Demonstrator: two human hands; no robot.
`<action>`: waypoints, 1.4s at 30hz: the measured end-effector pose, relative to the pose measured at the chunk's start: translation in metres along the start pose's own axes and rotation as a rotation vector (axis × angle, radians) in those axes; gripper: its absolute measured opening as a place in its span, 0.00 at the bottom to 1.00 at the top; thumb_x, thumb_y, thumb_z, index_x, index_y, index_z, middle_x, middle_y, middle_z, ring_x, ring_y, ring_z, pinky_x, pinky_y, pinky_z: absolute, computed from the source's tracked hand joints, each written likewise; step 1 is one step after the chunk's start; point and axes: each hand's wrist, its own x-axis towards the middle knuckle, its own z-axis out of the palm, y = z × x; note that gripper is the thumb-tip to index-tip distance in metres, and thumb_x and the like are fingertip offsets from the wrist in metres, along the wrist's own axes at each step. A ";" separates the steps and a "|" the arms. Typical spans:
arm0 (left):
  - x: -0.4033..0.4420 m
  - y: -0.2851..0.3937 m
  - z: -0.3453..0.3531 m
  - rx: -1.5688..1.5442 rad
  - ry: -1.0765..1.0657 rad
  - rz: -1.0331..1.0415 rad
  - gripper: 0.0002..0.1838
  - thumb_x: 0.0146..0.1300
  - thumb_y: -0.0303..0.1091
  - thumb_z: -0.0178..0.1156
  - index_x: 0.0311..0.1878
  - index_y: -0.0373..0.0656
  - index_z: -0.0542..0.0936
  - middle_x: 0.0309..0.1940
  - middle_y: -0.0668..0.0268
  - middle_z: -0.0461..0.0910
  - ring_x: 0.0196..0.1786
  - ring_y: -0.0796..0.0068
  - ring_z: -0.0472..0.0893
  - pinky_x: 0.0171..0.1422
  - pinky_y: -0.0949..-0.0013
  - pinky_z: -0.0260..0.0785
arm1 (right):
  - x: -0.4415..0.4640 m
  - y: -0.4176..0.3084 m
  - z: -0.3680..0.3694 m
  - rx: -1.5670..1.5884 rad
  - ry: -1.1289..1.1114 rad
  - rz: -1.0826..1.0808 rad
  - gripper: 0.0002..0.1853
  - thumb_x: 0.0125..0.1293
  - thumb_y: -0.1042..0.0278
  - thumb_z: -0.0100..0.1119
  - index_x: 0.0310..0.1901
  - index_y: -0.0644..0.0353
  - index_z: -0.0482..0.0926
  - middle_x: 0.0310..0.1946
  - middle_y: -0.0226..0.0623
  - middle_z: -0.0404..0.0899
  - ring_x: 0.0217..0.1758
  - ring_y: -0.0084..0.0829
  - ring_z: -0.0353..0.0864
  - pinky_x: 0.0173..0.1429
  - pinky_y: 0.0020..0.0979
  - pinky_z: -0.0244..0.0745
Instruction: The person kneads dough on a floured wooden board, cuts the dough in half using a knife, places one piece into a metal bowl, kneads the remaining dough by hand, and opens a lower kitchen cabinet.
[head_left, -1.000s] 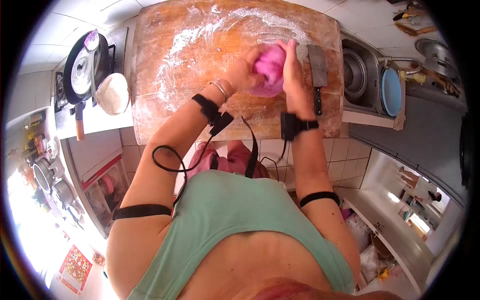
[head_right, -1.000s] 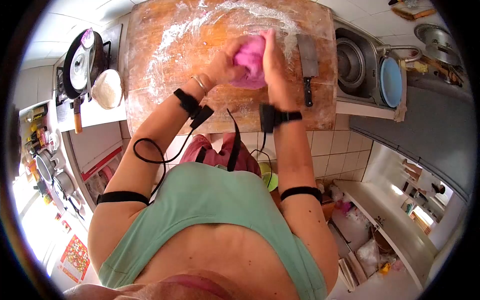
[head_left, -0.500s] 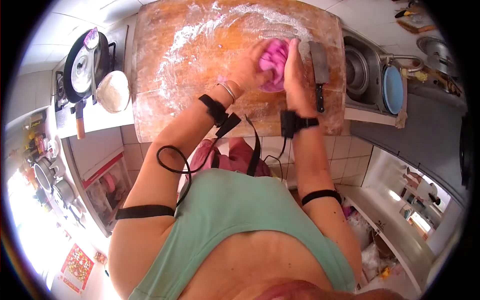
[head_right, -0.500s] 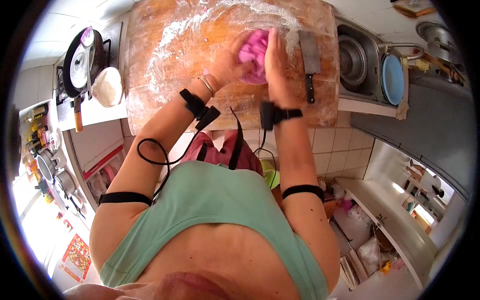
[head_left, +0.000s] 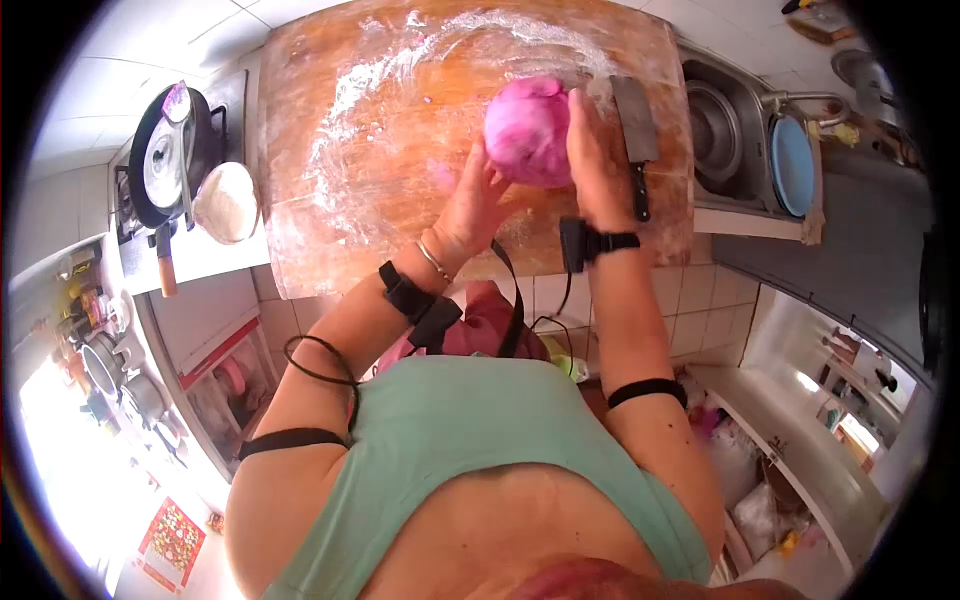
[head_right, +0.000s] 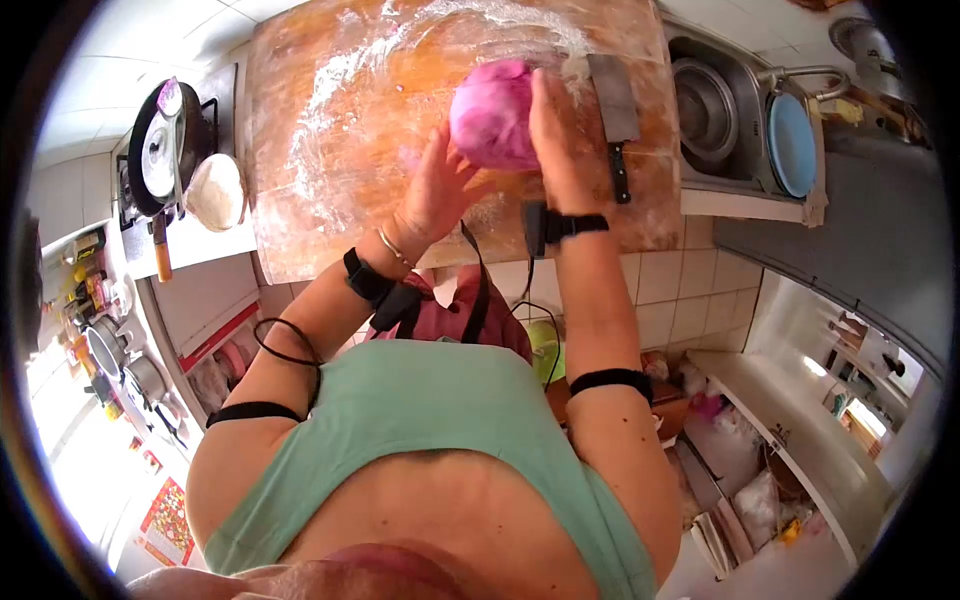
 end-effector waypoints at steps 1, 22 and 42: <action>0.003 0.000 0.003 -0.048 0.091 -0.081 0.51 0.74 0.81 0.41 0.87 0.53 0.57 0.83 0.60 0.65 0.84 0.53 0.62 0.87 0.32 0.46 | -0.016 -0.009 0.002 0.074 -0.011 -0.020 0.29 0.82 0.39 0.47 0.48 0.63 0.82 0.52 0.49 0.84 0.61 0.48 0.82 0.65 0.51 0.74; -0.077 0.069 -0.107 -0.419 -0.007 -0.066 0.37 0.83 0.56 0.49 0.87 0.51 0.56 0.85 0.59 0.62 0.86 0.59 0.62 0.90 0.50 0.54 | 0.017 0.022 0.115 -0.750 -0.104 -0.728 0.41 0.82 0.36 0.44 0.80 0.67 0.64 0.84 0.53 0.58 0.91 0.49 0.48 0.91 0.51 0.42; -0.101 0.052 -0.135 -0.590 -0.243 0.055 0.40 0.84 0.50 0.54 0.90 0.67 0.45 0.85 0.59 0.59 0.83 0.49 0.65 0.82 0.34 0.68 | -0.155 -0.038 0.088 0.416 -0.685 -0.072 0.41 0.84 0.36 0.45 0.81 0.65 0.63 0.79 0.52 0.68 0.86 0.43 0.60 0.89 0.42 0.51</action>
